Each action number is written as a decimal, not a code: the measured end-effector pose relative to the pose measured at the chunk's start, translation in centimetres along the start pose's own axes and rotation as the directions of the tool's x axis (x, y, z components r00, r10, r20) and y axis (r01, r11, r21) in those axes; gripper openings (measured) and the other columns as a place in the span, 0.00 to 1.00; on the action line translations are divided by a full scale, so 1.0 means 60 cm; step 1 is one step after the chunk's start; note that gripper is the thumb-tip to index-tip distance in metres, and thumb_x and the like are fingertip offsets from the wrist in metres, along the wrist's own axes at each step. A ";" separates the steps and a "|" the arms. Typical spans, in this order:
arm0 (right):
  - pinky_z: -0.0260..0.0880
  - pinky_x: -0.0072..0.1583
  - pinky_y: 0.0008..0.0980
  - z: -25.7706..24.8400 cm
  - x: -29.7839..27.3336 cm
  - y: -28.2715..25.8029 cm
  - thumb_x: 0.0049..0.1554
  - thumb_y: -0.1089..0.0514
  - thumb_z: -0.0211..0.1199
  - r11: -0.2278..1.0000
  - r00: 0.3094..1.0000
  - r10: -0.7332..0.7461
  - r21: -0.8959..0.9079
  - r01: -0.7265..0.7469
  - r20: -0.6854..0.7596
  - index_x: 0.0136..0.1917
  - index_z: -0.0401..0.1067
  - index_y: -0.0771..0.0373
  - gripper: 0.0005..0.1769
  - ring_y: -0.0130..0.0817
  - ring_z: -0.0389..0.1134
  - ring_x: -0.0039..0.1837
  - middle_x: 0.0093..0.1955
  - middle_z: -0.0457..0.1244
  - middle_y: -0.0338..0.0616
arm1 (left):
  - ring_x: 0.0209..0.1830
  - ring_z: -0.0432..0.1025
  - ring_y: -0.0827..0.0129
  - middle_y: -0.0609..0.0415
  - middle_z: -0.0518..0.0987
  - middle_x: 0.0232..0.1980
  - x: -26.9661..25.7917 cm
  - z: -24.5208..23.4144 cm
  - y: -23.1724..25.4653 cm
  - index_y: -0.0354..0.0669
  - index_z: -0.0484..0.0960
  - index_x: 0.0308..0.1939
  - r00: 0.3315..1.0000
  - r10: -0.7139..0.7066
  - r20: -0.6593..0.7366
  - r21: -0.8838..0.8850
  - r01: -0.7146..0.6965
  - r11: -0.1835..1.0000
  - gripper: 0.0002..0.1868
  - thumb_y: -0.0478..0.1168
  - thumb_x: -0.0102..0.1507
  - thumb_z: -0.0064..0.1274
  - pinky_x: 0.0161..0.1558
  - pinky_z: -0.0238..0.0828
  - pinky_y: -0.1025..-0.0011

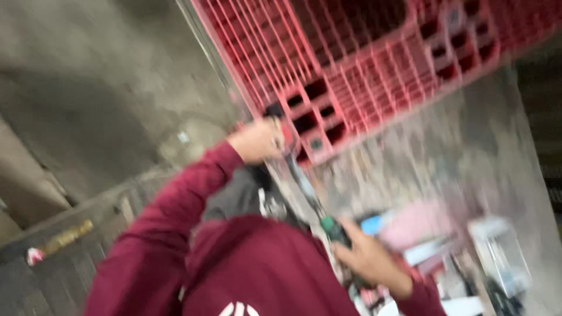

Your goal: The person uses a heat tool and a piece of plastic to repair a red plastic pallet on a workbench.

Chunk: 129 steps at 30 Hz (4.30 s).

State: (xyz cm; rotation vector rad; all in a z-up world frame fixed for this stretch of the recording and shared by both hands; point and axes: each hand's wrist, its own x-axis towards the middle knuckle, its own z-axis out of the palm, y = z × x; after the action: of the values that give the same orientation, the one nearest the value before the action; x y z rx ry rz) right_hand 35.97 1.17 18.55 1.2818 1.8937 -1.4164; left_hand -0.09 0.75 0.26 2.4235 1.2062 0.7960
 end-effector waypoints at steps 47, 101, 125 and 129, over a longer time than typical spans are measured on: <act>0.62 0.32 0.43 -0.119 0.024 -0.135 0.52 0.56 0.62 0.998 0.988 -0.045 0.050 0.038 0.146 0.70 0.66 0.57 0.32 0.41 0.63 0.25 0.24 0.60 0.52 | 0.41 0.70 0.52 0.46 0.71 0.39 0.029 -0.095 0.054 0.38 0.83 0.34 0.859 -0.462 0.221 -0.426 0.511 0.747 0.05 0.36 0.57 0.59 0.43 0.69 0.60; 0.71 0.38 0.38 -0.046 0.017 -0.128 0.51 0.56 0.65 0.866 0.885 -0.465 -0.211 0.453 -0.009 0.44 0.75 0.63 0.09 0.42 0.68 0.34 0.51 0.64 0.61 | 0.42 0.72 0.55 0.46 0.72 0.45 0.046 -0.112 0.040 0.36 0.80 0.41 0.827 -0.439 0.351 -0.519 0.562 0.644 0.04 0.31 0.63 0.57 0.43 0.71 0.63; 0.68 0.36 0.46 -0.113 0.041 -0.176 0.47 0.55 0.66 0.940 0.979 0.143 0.290 -0.180 0.145 0.61 0.71 0.65 0.28 0.50 0.68 0.29 0.30 0.64 0.57 | 0.42 0.72 0.56 0.47 0.73 0.43 0.049 -0.112 0.044 0.34 0.81 0.40 0.834 -0.459 0.304 -0.523 0.550 0.652 0.05 0.29 0.61 0.58 0.42 0.70 0.64; 0.67 0.37 0.49 -0.128 0.048 -0.184 0.47 0.53 0.65 0.943 0.955 0.200 0.222 -0.248 0.220 0.63 0.71 0.62 0.30 0.53 0.69 0.30 0.28 0.64 0.57 | 0.42 0.72 0.56 0.47 0.73 0.43 0.050 -0.111 0.045 0.34 0.81 0.39 0.831 -0.461 0.312 -0.501 0.556 0.663 0.04 0.29 0.61 0.59 0.43 0.70 0.64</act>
State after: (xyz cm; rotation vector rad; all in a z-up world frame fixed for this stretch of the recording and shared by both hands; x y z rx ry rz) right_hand 26.35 8.89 24.67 1.3667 1.4275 -1.6253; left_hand -0.96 1.79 7.96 1.5073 1.2626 0.6452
